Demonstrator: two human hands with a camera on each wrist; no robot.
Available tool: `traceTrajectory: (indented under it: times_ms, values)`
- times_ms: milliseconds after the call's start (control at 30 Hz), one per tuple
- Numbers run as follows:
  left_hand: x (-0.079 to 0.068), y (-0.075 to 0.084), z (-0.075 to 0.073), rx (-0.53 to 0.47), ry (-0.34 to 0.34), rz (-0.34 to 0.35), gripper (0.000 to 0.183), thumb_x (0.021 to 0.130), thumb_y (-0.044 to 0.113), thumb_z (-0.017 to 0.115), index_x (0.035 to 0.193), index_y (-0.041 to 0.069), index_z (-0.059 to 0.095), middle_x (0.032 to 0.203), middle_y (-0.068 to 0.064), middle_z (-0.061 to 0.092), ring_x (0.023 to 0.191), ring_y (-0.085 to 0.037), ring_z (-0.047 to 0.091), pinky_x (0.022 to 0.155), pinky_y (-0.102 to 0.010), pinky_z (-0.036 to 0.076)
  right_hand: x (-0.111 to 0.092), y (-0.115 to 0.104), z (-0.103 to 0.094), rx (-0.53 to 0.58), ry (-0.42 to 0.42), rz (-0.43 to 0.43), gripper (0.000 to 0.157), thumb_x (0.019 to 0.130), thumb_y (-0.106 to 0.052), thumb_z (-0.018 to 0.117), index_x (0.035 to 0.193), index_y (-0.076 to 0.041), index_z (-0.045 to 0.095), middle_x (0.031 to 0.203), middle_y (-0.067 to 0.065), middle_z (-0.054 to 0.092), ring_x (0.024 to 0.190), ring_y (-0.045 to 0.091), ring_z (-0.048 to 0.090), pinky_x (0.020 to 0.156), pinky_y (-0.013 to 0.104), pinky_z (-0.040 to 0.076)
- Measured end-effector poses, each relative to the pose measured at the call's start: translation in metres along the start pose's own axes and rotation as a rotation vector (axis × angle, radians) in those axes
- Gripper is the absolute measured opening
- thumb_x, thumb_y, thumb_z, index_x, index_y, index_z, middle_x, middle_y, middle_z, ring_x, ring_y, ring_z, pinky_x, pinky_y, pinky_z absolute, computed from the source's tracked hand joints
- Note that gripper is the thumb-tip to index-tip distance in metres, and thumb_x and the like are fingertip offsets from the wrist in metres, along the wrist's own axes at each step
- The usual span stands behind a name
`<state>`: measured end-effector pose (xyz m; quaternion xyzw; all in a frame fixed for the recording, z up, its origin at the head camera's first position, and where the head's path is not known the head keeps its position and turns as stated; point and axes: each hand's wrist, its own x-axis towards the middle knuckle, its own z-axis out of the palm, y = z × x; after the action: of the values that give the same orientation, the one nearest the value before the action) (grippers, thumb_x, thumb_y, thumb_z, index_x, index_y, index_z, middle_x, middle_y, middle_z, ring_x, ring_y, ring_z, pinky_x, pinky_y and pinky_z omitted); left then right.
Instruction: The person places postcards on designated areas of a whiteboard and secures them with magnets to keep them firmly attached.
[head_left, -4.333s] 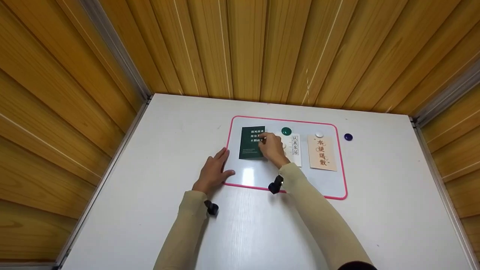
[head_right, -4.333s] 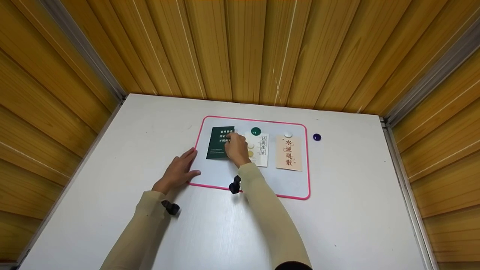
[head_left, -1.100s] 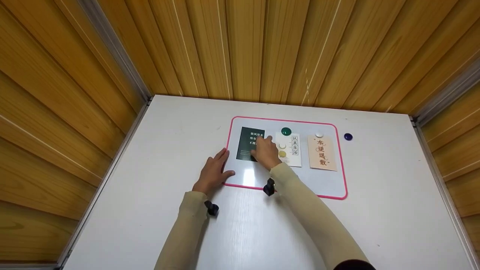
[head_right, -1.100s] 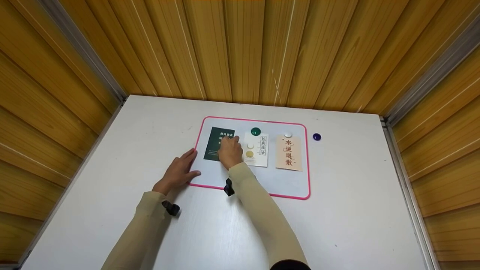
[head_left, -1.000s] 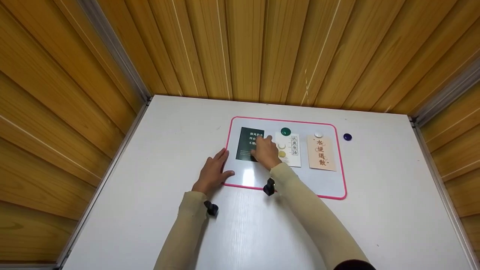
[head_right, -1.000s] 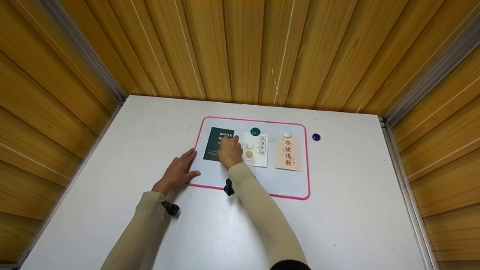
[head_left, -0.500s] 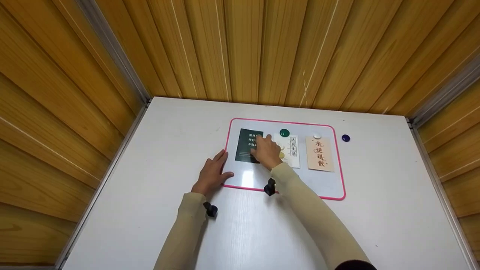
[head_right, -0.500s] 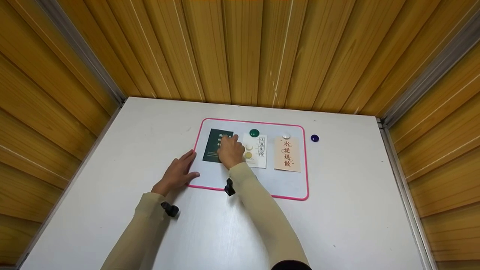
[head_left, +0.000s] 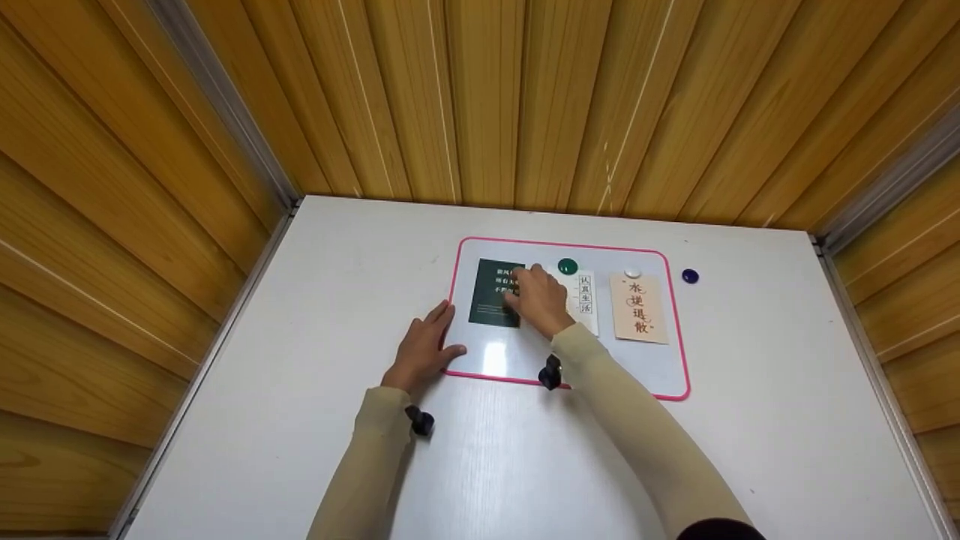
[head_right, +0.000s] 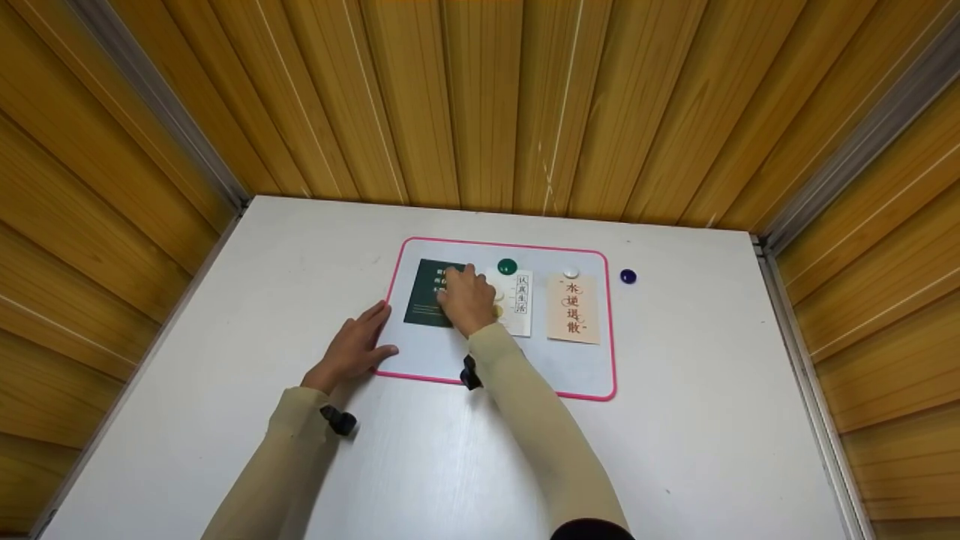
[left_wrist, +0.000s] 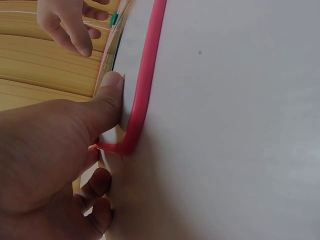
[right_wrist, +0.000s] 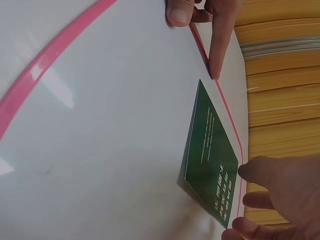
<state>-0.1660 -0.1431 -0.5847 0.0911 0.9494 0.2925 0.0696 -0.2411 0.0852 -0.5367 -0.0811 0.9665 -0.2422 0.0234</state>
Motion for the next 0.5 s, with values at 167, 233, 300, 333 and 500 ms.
traceTrajectory:
  times_ms: [167,233,300,333,500]
  values:
    - [0.0,0.0,0.002,-0.003,0.007,-0.01,0.085,0.092,0.039,0.077,0.162,0.015,0.034,0.169,-0.002,0.028,0.13,-0.029,0.046,0.116,-0.042,0.037,0.003,0.007,-0.003,-0.022,0.013,-0.06,0.04,0.096,-0.03,0.073,0.128,-0.005,0.07,0.11,0.014,0.064,0.097,0.029,0.063,0.086,0.049,0.055]
    - [0.0,-0.001,0.003,-0.002,0.006,-0.011,0.086,0.092,0.04,0.076,0.162,0.015,0.033,0.169,-0.002,0.027,0.131,-0.029,0.045,0.117,-0.042,0.037,0.005,0.011,-0.004,-0.037,0.014,-0.086,0.04,0.097,-0.031,0.073,0.127,-0.006,0.07,0.11,0.014,0.064,0.096,0.028,0.062,0.085,0.047,0.055]
    - [0.0,-0.001,0.003,-0.001,0.003,-0.015,0.086,0.092,0.041,0.076,0.162,0.016,0.033,0.169,-0.001,0.027,0.132,-0.029,0.044,0.117,-0.042,0.036,0.006,0.015,-0.006,-0.056,0.02,-0.113,0.039,0.096,-0.032,0.073,0.126,-0.007,0.072,0.11,0.014,0.065,0.095,0.028,0.062,0.084,0.046,0.055]
    - [0.0,-0.001,0.003,0.0,0.002,-0.017,0.087,0.092,0.042,0.076,0.162,0.016,0.033,0.169,-0.001,0.027,0.133,-0.029,0.044,0.117,-0.041,0.037,0.006,0.017,-0.007,-0.061,0.022,-0.125,0.039,0.096,-0.033,0.073,0.126,-0.007,0.072,0.111,0.014,0.065,0.096,0.028,0.062,0.085,0.046,0.055]
    - [0.001,-0.001,0.002,0.013,-0.004,-0.031,0.087,0.091,0.042,0.077,0.162,0.017,0.032,0.169,0.0,0.027,0.132,-0.029,0.044,0.116,-0.04,0.037,0.009,0.028,-0.011,-0.067,0.018,-0.162,0.039,0.095,-0.035,0.074,0.125,-0.011,0.073,0.113,0.014,0.065,0.099,0.029,0.061,0.088,0.045,0.054]
